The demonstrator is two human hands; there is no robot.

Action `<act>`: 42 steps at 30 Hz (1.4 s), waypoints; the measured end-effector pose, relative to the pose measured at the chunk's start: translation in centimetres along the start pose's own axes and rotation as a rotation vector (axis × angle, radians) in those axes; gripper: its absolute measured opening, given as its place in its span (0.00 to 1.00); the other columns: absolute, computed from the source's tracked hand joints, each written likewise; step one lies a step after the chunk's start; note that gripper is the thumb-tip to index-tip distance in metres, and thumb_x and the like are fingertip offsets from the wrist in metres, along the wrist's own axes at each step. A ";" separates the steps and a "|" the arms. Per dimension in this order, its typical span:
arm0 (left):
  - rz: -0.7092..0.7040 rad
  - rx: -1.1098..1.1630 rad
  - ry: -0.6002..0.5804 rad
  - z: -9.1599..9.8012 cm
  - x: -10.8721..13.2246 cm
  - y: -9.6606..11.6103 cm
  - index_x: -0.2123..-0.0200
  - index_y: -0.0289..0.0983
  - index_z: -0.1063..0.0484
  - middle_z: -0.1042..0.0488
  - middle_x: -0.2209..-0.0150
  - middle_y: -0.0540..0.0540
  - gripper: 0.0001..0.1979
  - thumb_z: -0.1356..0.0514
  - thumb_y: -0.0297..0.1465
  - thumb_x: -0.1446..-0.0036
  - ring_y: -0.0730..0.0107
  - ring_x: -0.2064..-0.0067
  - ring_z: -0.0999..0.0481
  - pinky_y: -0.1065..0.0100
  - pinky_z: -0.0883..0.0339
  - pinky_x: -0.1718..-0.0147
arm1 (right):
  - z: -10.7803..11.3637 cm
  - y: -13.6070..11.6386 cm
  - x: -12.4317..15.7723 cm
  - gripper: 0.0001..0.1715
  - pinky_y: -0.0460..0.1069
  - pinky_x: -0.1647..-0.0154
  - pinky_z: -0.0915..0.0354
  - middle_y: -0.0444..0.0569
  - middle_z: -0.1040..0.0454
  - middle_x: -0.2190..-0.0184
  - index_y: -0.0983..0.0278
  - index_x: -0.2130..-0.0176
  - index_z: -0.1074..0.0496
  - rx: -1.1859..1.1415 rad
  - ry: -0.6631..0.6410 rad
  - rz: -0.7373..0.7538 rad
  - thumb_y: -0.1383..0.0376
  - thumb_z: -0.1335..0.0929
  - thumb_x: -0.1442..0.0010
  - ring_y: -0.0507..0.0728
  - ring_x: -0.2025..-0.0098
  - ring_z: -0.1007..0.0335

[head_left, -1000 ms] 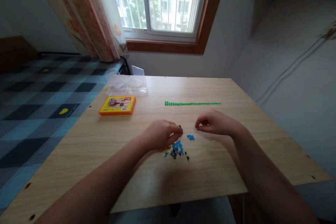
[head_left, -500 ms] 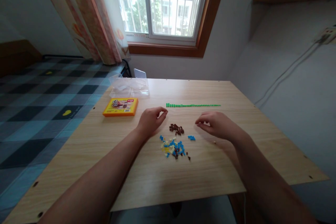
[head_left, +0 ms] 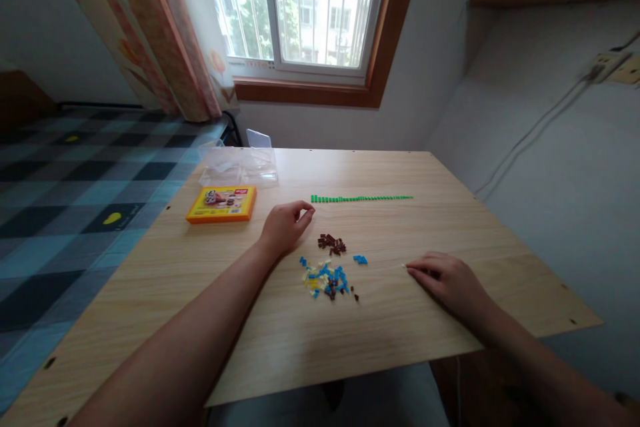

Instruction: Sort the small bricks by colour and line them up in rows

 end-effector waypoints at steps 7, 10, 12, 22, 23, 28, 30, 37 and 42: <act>0.018 0.002 0.022 0.5 0.0 -0.1 0.65 0.38 0.19 0.35 0.82 0.54 0.14 0.42 0.38 0.40 0.72 0.78 0.37 0.69 0.46 0.74 | -2.0 -3.1 -3.0 0.13 0.51 0.58 0.32 0.49 0.19 0.64 0.59 0.62 0.19 -0.045 0.049 0.118 0.59 0.33 0.32 0.58 0.61 0.23; 0.018 0.012 0.028 0.6 0.1 -0.1 0.65 0.38 0.19 0.35 0.83 0.54 0.14 0.42 0.38 0.40 0.72 0.78 0.37 0.69 0.47 0.74 | -2.7 -4.7 -4.3 0.13 0.51 0.60 0.33 0.49 0.19 0.65 0.60 0.61 0.19 -0.056 0.051 0.182 0.60 0.33 0.33 0.57 0.63 0.24; 0.021 0.022 0.027 0.6 0.1 -0.1 0.65 0.37 0.19 0.35 0.83 0.54 0.14 0.42 0.38 0.40 0.72 0.78 0.38 0.69 0.47 0.74 | -3.1 -5.8 -5.1 0.13 0.50 0.63 0.34 0.50 0.20 0.67 0.61 0.62 0.20 -0.085 0.036 0.241 0.61 0.33 0.33 0.56 0.65 0.25; 0.054 0.039 0.007 0.4 0.0 -0.4 0.65 0.37 0.18 0.36 0.82 0.54 0.13 0.41 0.38 0.40 0.72 0.78 0.38 0.68 0.46 0.73 | -2.5 -7.2 -9.5 0.17 0.48 0.71 0.41 0.48 0.27 0.77 0.66 0.69 0.21 -0.332 0.075 0.315 0.62 0.34 0.34 0.52 0.74 0.35; 0.056 0.043 0.008 0.4 0.0 -0.4 0.65 0.37 0.18 0.36 0.83 0.54 0.13 0.41 0.37 0.40 0.72 0.78 0.38 0.68 0.46 0.73 | -2.6 -7.5 -9.4 0.16 0.47 0.72 0.41 0.48 0.27 0.76 0.66 0.68 0.21 -0.354 0.062 0.336 0.62 0.34 0.34 0.52 0.74 0.34; 0.054 0.051 0.015 0.4 0.0 -0.4 0.65 0.37 0.18 0.36 0.82 0.53 0.14 0.42 0.38 0.40 0.73 0.78 0.38 0.68 0.47 0.73 | -3.2 -9.3 -7.9 0.11 0.47 0.71 0.37 0.50 0.24 0.69 0.64 0.59 0.19 -0.362 -0.006 0.513 0.62 0.31 0.36 0.51 0.74 0.33; 0.055 0.046 0.015 0.4 0.0 -0.4 0.65 0.37 0.19 0.36 0.82 0.54 0.14 0.42 0.38 0.40 0.73 0.78 0.38 0.68 0.47 0.74 | -3.5 -9.8 -7.4 0.11 0.48 0.69 0.35 0.51 0.23 0.67 0.62 0.57 0.19 -0.321 -0.025 0.574 0.62 0.30 0.37 0.52 0.71 0.30; 0.065 0.047 0.014 0.4 0.1 -0.4 0.66 0.37 0.19 0.37 0.83 0.54 0.14 0.42 0.38 0.41 0.73 0.78 0.38 0.69 0.48 0.74 | -4.2 -10.4 -7.3 0.09 0.50 0.62 0.31 0.50 0.20 0.63 0.59 0.61 0.19 -0.263 -0.085 0.638 0.63 0.32 0.36 0.55 0.64 0.24; 0.065 0.049 0.012 0.4 0.2 -0.3 0.66 0.37 0.19 0.38 0.83 0.54 0.14 0.42 0.38 0.40 0.73 0.78 0.39 0.69 0.48 0.74 | -3.8 -10.1 -6.9 0.10 0.50 0.62 0.31 0.49 0.20 0.64 0.60 0.63 0.20 -0.280 -0.160 0.623 0.66 0.33 0.36 0.55 0.65 0.25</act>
Point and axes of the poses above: each hand's wrist, its own x-axis away from the middle knuckle, its own z-axis out of the back of the hand, y = z × x, the point moved 9 cm from there along -x, towards the middle knuckle
